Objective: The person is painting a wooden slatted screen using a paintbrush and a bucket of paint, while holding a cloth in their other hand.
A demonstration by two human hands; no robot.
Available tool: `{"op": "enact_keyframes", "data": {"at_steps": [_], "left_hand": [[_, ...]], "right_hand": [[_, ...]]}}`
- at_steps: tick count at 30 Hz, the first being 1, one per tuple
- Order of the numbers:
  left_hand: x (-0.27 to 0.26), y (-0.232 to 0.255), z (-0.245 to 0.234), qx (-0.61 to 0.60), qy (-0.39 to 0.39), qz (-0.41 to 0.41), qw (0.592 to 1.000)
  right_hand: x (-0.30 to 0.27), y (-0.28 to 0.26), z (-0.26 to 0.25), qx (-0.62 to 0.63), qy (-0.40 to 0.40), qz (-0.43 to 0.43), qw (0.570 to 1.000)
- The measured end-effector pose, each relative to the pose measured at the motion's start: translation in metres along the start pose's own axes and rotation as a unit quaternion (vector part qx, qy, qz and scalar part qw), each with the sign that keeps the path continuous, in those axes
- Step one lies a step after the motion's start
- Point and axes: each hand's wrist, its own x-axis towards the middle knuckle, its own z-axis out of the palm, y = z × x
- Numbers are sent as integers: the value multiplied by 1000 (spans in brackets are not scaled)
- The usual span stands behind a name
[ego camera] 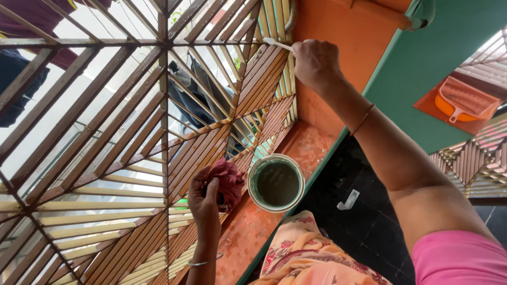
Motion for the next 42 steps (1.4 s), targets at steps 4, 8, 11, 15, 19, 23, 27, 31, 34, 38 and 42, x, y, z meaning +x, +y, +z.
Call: {"op": "enact_keyframes", "data": {"at_steps": [4, 8, 11, 15, 19, 23, 27, 31, 34, 38, 42], "left_hand": [[1, -5, 1, 30, -14, 6, 999], [-4, -11, -7, -2, -14, -14, 1000], [-4, -21, -4, 4, -21, -18, 1000], [-4, -33, -6, -17, -30, -31, 999], [-5, -53, -17, -53, -50, -55, 996], [6, -70, -15, 25, -46, -27, 998], [-4, -90, -27, 81, -5, -147, 986], [-4, -119, -45, 93, 5, -132, 987], [1, -140, -59, 56, -6, -126, 990], [4, -154, -70, 9, 2, -151, 989], [10, -169, -72, 23, 15, -174, 984]], "right_hand": [[16, -20, 26, 45, 46, -7, 998], [-19, -8, 39, 133, 173, -45, 975], [-58, -6, 48, 210, 112, 47, 970], [-104, -25, 65, 235, 60, 93, 966], [-159, -35, 104, 234, 6, 47, 971], [-234, -70, 189, 150, -344, -23, 927], [-283, -104, 319, 55, -331, -107, 936], [-301, -133, 388, -10, -341, -113, 933], [-310, -136, 415, -31, -425, -120, 897], [-319, -121, 430, -19, -365, -60, 929], [-310, -126, 445, -32, -408, -98, 907]]}}
